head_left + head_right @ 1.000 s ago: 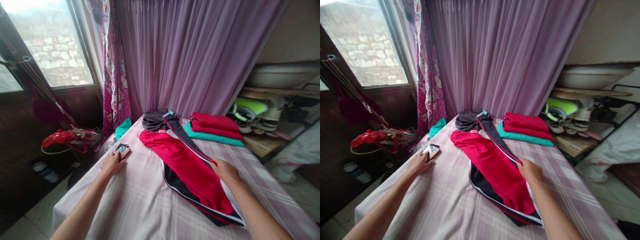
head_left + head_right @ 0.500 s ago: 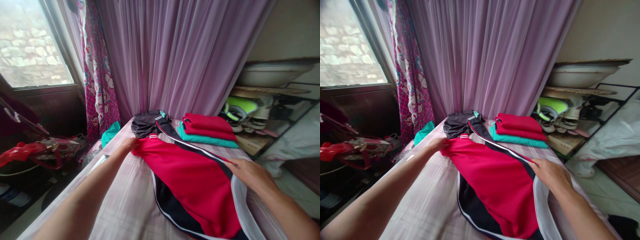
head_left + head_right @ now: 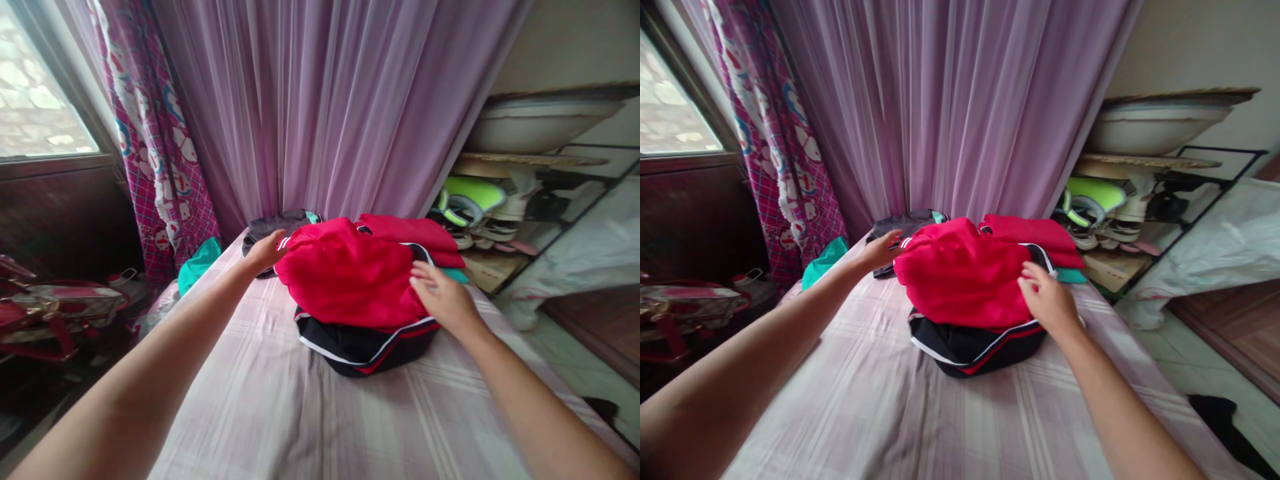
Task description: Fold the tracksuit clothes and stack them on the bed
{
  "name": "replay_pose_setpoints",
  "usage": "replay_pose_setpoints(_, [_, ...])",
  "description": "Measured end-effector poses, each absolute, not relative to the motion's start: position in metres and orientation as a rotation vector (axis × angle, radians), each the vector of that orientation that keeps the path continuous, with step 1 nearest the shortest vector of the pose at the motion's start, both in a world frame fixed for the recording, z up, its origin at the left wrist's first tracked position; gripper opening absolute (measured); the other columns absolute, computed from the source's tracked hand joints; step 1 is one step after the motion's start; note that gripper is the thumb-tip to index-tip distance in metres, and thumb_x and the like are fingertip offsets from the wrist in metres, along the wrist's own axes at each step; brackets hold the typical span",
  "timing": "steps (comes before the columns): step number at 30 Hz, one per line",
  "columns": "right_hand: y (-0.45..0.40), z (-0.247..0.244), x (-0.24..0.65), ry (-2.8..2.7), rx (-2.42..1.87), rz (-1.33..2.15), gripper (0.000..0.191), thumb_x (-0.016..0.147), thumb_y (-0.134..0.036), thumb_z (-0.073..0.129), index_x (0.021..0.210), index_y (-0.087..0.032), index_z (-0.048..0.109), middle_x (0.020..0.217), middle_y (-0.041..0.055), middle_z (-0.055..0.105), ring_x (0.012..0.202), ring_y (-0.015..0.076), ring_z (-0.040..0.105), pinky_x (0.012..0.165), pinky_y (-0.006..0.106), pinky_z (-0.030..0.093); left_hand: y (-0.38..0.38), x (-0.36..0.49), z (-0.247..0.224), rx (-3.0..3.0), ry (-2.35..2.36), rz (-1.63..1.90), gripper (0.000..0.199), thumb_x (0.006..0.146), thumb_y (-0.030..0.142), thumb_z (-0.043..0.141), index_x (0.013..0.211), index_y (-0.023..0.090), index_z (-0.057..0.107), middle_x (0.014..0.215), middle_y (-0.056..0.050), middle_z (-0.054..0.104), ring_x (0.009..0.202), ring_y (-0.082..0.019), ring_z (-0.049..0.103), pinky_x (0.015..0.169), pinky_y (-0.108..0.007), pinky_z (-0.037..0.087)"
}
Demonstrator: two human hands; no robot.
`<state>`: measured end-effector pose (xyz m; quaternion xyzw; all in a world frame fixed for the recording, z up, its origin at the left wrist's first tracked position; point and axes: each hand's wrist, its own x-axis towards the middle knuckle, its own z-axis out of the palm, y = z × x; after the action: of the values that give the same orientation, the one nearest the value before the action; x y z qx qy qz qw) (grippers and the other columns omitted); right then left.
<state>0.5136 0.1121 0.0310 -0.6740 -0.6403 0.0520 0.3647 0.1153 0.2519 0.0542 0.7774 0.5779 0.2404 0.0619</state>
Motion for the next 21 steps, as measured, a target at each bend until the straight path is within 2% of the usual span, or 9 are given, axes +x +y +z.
replay_pose_setpoints(2, [0.074, 0.016, 0.480, -1.979, -1.578, 0.277, 0.039, 0.089, -0.042, 0.054, 0.122, -0.026, 0.068, 0.119, 0.0086, 0.072, 0.110, 0.0256, 0.067, 0.095, 0.040, 0.053, 0.230, 0.108, 0.024, 2.391, 1.669, 0.627, 0.051, 0.081, 0.027, 0.064, 0.132, 0.025, 0.059, 0.128, -0.008, 0.068, 0.116, -0.027, 0.064, 0.100, -0.036, 0.048])
replay_pose_setpoints(4, [0.042, 0.002, 0.454, -2.290, -1.408, 0.342, 0.050, 0.078, -0.043, 0.069, 0.127, -0.029, 0.066, 0.135, 0.0080, 0.064, 0.126, 0.0295, 0.057, 0.106, 0.047, 0.045, 0.209, 0.101, -0.002, 2.392, 1.633, 0.595, 0.065, 0.072, 0.020, 0.072, 0.134, 0.024, 0.057, 0.133, -0.010, 0.064, 0.119, -0.028, 0.063, 0.100, -0.036, 0.049])
replay_pose_setpoints(6, [0.024, -0.008, 0.439, -2.422, -1.352, 0.392, 0.039, 0.078, -0.038, 0.070, 0.116, -0.029, 0.072, 0.136, 0.0078, 0.063, 0.130, 0.0308, 0.053, 0.111, 0.053, 0.037, 0.193, 0.100, -0.018, 2.385, 1.622, 0.616, 0.080, 0.066, 0.020, 0.077, 0.141, 0.021, 0.050, 0.143, -0.014, 0.055, 0.127, -0.030, 0.057, 0.102, -0.039, 0.048])
replay_pose_setpoints(8, [0.021, -0.011, 0.436, -2.350, -1.401, 0.451, 0.023, 0.085, -0.034, 0.061, 0.100, -0.025, 0.075, 0.119, 0.0093, 0.072, 0.118, 0.0288, 0.062, 0.107, 0.052, 0.041, 0.187, 0.106, -0.025, 2.334, 1.638, 0.719, 0.079, 0.068, 0.025, 0.078, 0.141, 0.020, 0.049, 0.148, -0.016, 0.048, 0.132, -0.031, 0.052, 0.106, -0.042, 0.046])
replay_pose_setpoints(9, [0.023, -0.008, 0.438, -2.255, -1.446, 0.486, 0.025, 0.089, -0.035, 0.054, 0.096, -0.023, 0.075, 0.107, 0.0097, 0.076, 0.107, 0.0272, 0.067, 0.101, 0.049, 0.046, 0.187, 0.111, -0.025, 2.298, 1.650, 0.779, 0.069, 0.072, 0.028, 0.075, 0.137, 0.021, 0.054, 0.147, -0.015, 0.049, 0.131, -0.030, 0.052, 0.107, -0.042, 0.044])
replay_pose_setpoints(11, [0.031, 0.002, 0.449, -2.024, -1.523, 0.538, 0.035, 0.091, -0.041, 0.046, 0.098, -0.020, 0.073, 0.086, 0.0086, 0.076, 0.085, 0.0245, 0.070, 0.085, 0.040, 0.053, 0.191, 0.122, -0.023, 2.221, 1.671, 0.875, 0.037, 0.082, 0.029, 0.066, 0.118, 0.022, 0.066, 0.138, -0.012, 0.058, 0.123, -0.027, 0.058, 0.105, -0.040, 0.045])
replay_pose_setpoints(13, [0.037, 0.016, 0.466, -1.823, -1.556, 0.541, 0.042, 0.089, -0.049, 0.046, 0.099, -0.018, 0.072, 0.080, 0.0070, 0.074, 0.079, 0.0240, 0.070, 0.079, 0.036, 0.054, 0.197, 0.131, -0.017, 2.162, 1.690, 0.914, 0.018, 0.088, 0.028, 0.056, 0.097, 0.022, 0.070, 0.120, -0.009, 0.067, 0.110, -0.024, 0.063, 0.098, -0.036, 0.048])
replay_pose_setpoints(17, [0.033, 0.035, 0.508, -1.455, -1.582, 0.557, 0.046, 0.082, -0.056, 0.052, 0.100, -0.019, 0.073, 0.092, 0.0073, 0.076, 0.095, 0.0269, 0.069, 0.089, 0.038, 0.054, 0.201, 0.134, 0.001, 1.974, 1.752, 1.020, 0.021, 0.090, 0.029, 0.048, 0.085, 0.020, 0.066, 0.084, -0.004, 0.069, 0.082, -0.019, 0.065, 0.078, -0.029, 0.050])
replay_pose_setpoints(21, [0.003, 0.048, 0.539, -1.252, -1.604, 0.910, 0.050, 0.076, -0.060, 0.061, 0.104, -0.021, 0.074, 0.102, 0.0084, 0.077, 0.102, 0.0300, 0.070, 0.092, 0.042, 0.054, 0.192, 0.120, 0.035, 1.807, 1.751, 1.214, 0.027, 0.093, 0.034, 0.042, 0.089, 0.019, 0.064, 0.078, 0.000, 0.065, 0.076, -0.016, 0.061, 0.072, -0.026, 0.047])
